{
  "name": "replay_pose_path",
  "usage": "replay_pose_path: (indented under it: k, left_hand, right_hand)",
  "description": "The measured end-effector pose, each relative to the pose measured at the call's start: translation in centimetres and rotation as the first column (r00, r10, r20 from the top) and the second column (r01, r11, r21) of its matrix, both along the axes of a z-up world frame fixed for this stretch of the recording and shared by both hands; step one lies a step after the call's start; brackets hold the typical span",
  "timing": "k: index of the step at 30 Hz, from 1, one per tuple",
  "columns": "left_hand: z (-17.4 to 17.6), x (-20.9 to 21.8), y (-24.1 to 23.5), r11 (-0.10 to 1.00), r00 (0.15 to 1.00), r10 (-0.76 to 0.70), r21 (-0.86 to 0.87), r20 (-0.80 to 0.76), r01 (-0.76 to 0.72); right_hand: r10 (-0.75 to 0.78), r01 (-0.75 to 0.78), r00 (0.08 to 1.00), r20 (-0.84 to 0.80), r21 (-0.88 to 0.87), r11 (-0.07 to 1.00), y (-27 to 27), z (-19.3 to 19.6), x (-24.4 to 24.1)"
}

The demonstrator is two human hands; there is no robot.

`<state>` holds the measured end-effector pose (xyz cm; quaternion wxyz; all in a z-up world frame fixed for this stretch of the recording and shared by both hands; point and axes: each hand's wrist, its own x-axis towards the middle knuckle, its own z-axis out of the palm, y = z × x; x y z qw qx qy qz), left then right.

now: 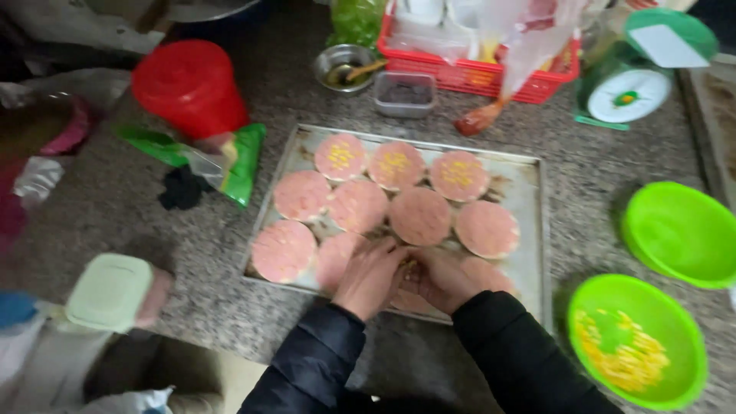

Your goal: The person places corn kernels by hand onto round pizza bases topped with ham and cheese on a metal baking tray. The person repeatedly reaches into a green colander to pick up corn and distributes it across the pizzas.

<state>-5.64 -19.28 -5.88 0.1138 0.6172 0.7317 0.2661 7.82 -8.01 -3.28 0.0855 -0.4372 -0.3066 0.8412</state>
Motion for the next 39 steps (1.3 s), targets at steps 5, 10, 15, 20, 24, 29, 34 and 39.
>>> replay_pose_path:
  k: [5,10,15,20,24,29,34,39]
  left_hand:
    - [0.3,-10.3,-3.0,0.995,0.995,0.076,-0.067,0.061,-0.072]
    - [-0.2,-16.9,-3.5,0.981,0.979,0.167,-0.124,0.116,-0.152]
    - [-2.7,-21.9,-1.4,0.883,0.936,0.351,-0.346,0.037,-0.318]
    - [-6.4,-28.1,-0.6,0.902,0.899,0.398,-0.256,0.181,-0.348]
    - [-6.3,-30.5,0.2,0.922,0.926,0.351,-0.224,0.137,-0.316]
    - [-4.6,-31.0,1.4,0.937,0.920,0.314,-0.234,0.235,-0.259]
    - [-1.0,-30.5,1.8,0.808,0.719,0.538,-0.512,0.440,-0.291]
    - [-1.8,-31.0,1.4,0.805,0.757,0.519,-0.525,0.397,-0.276]
  right_hand:
    - [0.071,-0.072,0.997,0.031,0.042,0.997,-2.9,-0.8,-10.3]
    - [0.056,-0.057,0.998,0.012,0.171,0.984,-2.8,-3.7,-18.2]
    - [0.119,-0.153,0.985,0.126,0.319,0.935,-0.6,-7.6,-23.0]
    - [0.174,-0.595,0.719,0.673,0.467,0.654,1.0,-7.3,-27.8]
    - [0.211,-0.666,0.726,0.654,0.592,0.454,3.5,-10.0,-29.6]
    - [0.236,-0.748,0.651,0.721,0.559,0.358,4.0,-8.9,-30.8]
    - [0.239,-0.741,0.671,0.702,0.624,0.247,3.9,-10.6,-30.7]
    - [0.175,-0.708,0.702,0.690,0.652,0.270,4.3,-12.0,-30.2]
